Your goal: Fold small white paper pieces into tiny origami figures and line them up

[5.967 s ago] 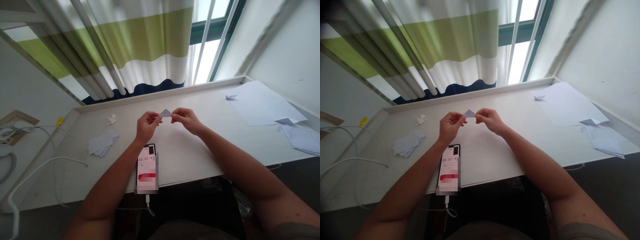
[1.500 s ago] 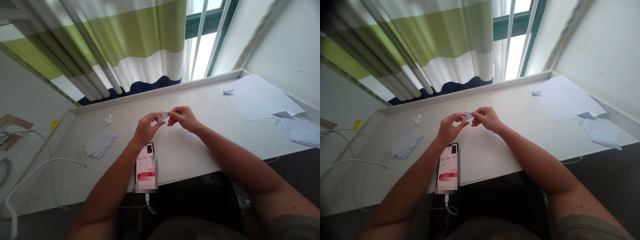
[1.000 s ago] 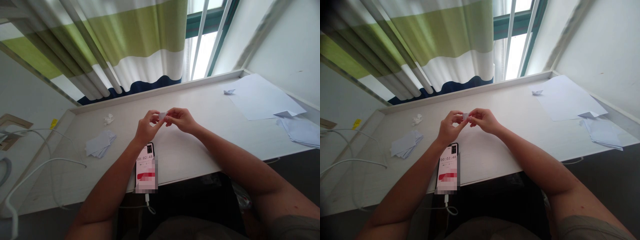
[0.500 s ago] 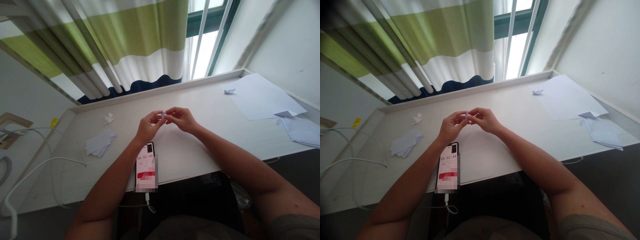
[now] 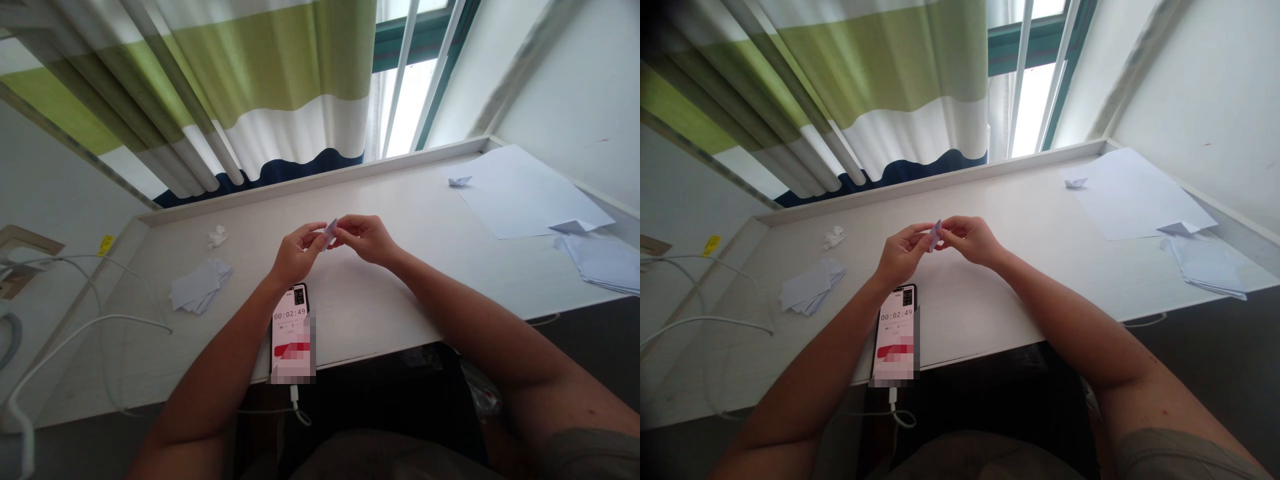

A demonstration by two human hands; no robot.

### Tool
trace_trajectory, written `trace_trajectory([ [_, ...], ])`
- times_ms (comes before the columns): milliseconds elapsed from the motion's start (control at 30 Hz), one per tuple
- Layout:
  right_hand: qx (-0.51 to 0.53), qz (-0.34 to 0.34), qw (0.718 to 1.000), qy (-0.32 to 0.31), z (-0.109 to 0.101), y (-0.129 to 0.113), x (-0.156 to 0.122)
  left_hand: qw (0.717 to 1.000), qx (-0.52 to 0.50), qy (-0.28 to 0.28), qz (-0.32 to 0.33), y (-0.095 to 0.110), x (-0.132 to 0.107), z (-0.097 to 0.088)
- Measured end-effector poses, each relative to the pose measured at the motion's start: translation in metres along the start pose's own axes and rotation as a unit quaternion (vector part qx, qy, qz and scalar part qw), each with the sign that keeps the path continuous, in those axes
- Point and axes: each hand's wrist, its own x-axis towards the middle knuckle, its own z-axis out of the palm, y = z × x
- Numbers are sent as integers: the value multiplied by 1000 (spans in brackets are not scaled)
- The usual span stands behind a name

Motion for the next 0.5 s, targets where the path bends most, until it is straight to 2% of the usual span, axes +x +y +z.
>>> trace_trajectory([
  [200,-156,-25,987,8,4,-1,-4,995,94,29,9,-5,-1,3],
  [333,-214,-26,976,-8,7,1,-4,990,139,34,17,-4,-1,4],
  [400,-220,-27,975,-11,8,2,-4,991,125,39,18,-4,-1,5],
  [500,-210,-45,977,14,9,2,-5,998,44,53,-1,-4,2,8],
])
